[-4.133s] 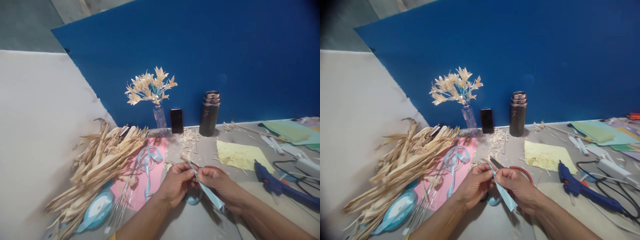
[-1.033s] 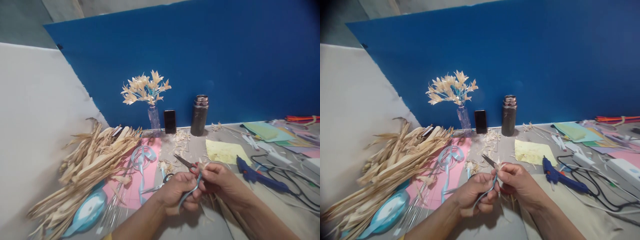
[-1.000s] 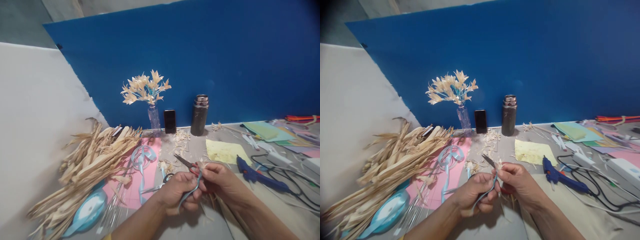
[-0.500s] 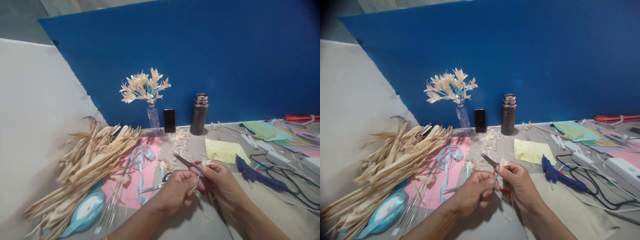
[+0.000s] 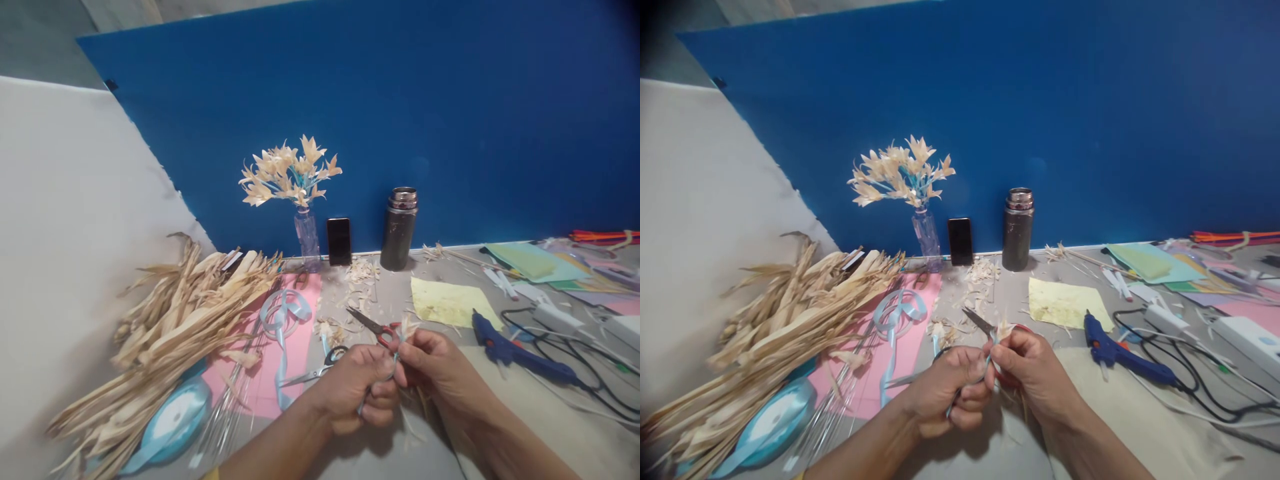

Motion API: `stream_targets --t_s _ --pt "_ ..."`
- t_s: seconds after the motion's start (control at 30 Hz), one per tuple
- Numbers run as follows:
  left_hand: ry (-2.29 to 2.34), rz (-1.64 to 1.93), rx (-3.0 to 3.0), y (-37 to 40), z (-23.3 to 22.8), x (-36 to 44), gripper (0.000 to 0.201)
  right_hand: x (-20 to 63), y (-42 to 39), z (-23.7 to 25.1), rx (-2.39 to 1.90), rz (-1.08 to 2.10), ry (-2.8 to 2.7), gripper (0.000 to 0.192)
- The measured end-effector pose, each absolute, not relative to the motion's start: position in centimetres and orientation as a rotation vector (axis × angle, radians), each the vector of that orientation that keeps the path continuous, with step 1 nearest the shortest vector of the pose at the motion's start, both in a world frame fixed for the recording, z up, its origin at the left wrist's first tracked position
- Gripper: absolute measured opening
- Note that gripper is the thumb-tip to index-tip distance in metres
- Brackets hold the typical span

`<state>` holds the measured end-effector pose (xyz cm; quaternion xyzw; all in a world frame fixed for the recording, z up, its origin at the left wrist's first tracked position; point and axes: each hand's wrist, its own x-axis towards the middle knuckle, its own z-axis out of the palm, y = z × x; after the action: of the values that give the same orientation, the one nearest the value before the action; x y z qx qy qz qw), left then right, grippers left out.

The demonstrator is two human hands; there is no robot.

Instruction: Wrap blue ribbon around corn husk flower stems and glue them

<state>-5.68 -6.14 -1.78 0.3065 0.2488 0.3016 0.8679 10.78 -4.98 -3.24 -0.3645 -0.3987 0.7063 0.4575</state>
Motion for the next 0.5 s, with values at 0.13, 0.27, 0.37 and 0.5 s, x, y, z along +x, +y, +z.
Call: stream_targets --t_s 0.13,0.27,0.37,0.5 --pt "0.526 0.681 0.652 -6.21 -1.82 -5.64 0.036 10.69 -5.03 -4.02 -0.843 1.756 -0.954 0.037" --pt "0.487 0.69 0.669 -6.21 -1.76 -5.75 0.033 11.16 -4.91 -3.71 -0.749 1.835 -0.946 0.038" --pt "0.471 0.71 0.674 -6.18 -1.7 -5.71 0.033 11.36 -4.72 -3.28 -0.804 1.798 -0.847 0.037" --pt "0.624 0.838 0.742 -6.04 -1.81 -5.33 0.036 11.29 -4.6 -3.14 -0.9 1.753 -0.805 0.042"
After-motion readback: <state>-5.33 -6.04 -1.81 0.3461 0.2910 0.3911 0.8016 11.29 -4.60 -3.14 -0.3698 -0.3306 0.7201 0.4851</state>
